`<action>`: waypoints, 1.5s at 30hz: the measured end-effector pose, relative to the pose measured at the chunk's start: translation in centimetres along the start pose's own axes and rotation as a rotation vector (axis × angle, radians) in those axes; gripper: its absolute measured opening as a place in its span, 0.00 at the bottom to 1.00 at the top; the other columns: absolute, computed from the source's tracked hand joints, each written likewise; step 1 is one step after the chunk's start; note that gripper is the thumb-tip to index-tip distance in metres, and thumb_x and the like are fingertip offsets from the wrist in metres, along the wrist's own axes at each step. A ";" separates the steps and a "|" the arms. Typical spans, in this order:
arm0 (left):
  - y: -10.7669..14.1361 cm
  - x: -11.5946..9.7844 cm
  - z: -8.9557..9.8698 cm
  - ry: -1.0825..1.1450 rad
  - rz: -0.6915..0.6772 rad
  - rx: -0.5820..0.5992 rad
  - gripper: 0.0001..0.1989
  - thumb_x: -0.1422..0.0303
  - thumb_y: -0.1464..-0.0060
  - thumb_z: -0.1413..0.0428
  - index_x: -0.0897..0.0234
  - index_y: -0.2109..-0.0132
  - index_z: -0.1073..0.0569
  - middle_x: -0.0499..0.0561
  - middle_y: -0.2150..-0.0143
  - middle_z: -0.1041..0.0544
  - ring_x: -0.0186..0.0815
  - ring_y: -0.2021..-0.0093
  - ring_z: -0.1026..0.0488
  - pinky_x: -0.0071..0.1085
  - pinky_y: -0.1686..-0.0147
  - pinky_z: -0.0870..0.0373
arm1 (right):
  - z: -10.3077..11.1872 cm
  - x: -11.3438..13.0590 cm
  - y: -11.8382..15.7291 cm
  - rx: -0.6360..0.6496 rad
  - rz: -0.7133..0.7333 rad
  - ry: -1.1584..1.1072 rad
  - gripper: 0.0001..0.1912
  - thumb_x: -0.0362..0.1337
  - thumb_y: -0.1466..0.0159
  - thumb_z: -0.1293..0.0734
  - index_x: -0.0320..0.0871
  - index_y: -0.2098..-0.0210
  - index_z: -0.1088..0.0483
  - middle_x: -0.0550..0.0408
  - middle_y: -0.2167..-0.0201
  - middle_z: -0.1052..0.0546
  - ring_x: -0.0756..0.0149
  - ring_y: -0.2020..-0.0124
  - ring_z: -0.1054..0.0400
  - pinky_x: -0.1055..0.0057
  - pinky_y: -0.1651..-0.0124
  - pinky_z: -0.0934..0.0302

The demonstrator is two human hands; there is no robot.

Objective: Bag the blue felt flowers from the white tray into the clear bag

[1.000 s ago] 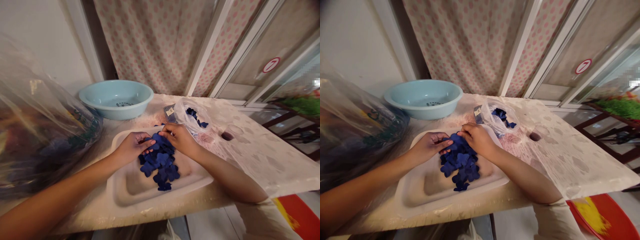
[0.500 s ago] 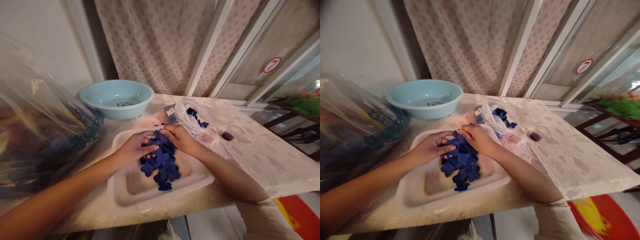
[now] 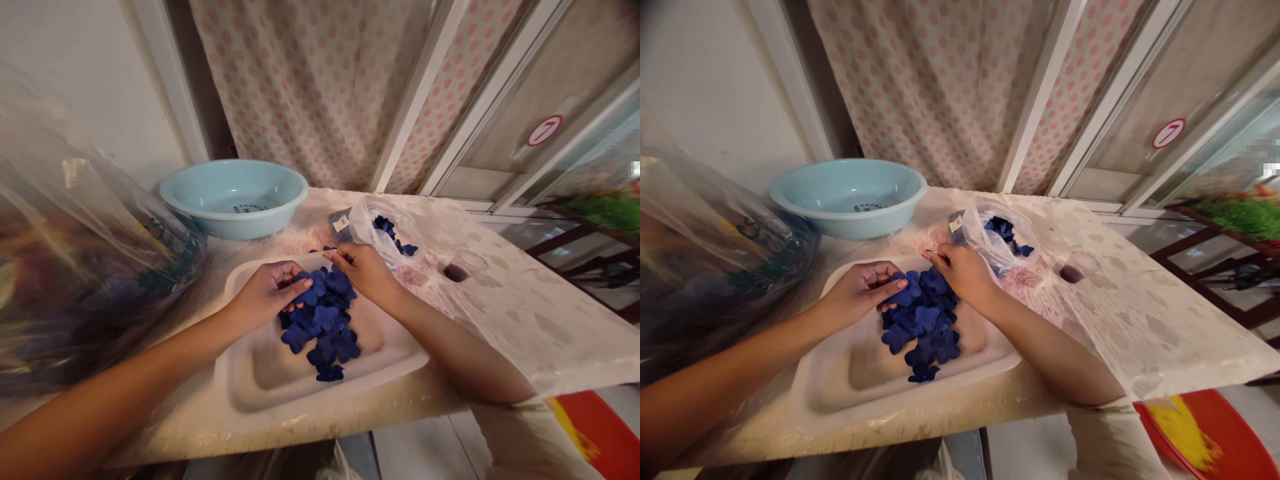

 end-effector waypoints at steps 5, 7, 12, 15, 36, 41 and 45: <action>0.0 0.0 0.0 0.022 0.014 -0.006 0.12 0.62 0.50 0.46 0.66 0.73 0.36 0.41 0.80 0.38 0.24 0.82 0.40 0.21 0.82 0.41 | 0.3 2.1 0.4 0.065 0.214 -0.192 0.16 0.44 0.34 0.47 0.40 0.68 0.35 0.54 0.72 0.31 0.70 0.69 0.37 0.73 0.64 0.44; 0.0 0.0 -0.1 0.018 0.008 0.001 0.11 0.62 0.50 0.46 0.66 0.72 0.35 0.41 0.80 0.38 0.24 0.82 0.40 0.21 0.82 0.41 | 0.2 3.1 0.7 0.121 0.319 -0.245 0.14 0.44 0.36 0.44 0.41 0.65 0.33 0.52 0.66 0.30 0.68 0.63 0.36 0.71 0.59 0.42; -0.2 0.3 -0.1 0.050 0.021 -0.011 0.11 0.63 0.50 0.45 0.65 0.62 0.34 0.40 0.79 0.37 0.25 0.82 0.39 0.21 0.82 0.41 | 0.2 3.1 0.6 0.122 0.350 -0.274 0.10 0.39 0.37 0.40 0.41 0.71 0.33 0.56 0.72 0.32 0.71 0.68 0.37 0.74 0.63 0.43; -0.2 0.3 0.1 0.057 0.012 -0.046 0.17 0.63 0.49 0.46 0.62 0.53 0.37 0.40 0.80 0.36 0.26 0.82 0.37 0.21 0.82 0.39 | 0.3 2.9 0.4 0.093 0.303 -0.185 0.13 0.38 0.36 0.42 0.40 0.75 0.38 0.57 0.75 0.35 0.72 0.72 0.40 0.75 0.67 0.46; 0.2 -0.7 0.5 -0.071 -0.063 -0.084 0.18 0.60 0.55 0.42 0.64 0.79 0.41 0.40 0.85 0.40 0.25 0.84 0.41 0.21 0.84 0.47 | -0.7 4.4 1.8 0.400 0.400 -0.330 0.16 0.44 0.36 0.44 0.40 0.75 0.41 0.61 0.80 0.41 0.76 0.77 0.46 0.78 0.74 0.52; 0.1 -0.9 0.7 -0.079 -0.060 -0.092 0.15 0.59 0.52 0.46 0.64 0.77 0.38 0.41 0.84 0.39 0.26 0.84 0.41 0.22 0.83 0.45 | -0.6 4.6 1.6 0.349 0.426 -0.356 0.11 0.38 0.35 0.43 0.40 0.73 0.39 0.60 0.77 0.38 0.76 0.74 0.44 0.79 0.70 0.49; -0.1 -1.1 0.9 -0.090 -0.077 -0.136 0.14 0.58 0.48 0.49 0.64 0.73 0.35 0.43 0.81 0.36 0.28 0.81 0.38 0.23 0.80 0.41 | -0.1 3.6 0.9 0.225 0.341 -0.302 0.13 0.38 0.35 0.44 0.40 0.74 0.42 0.61 0.78 0.40 0.76 0.75 0.45 0.78 0.70 0.49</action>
Point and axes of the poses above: each hand's wrist, its own y-axis away from the middle knuckle, its own z-axis out of the back of the hand, x = y × z, the point moved 6 cm from there along -y, towards the middle knuckle
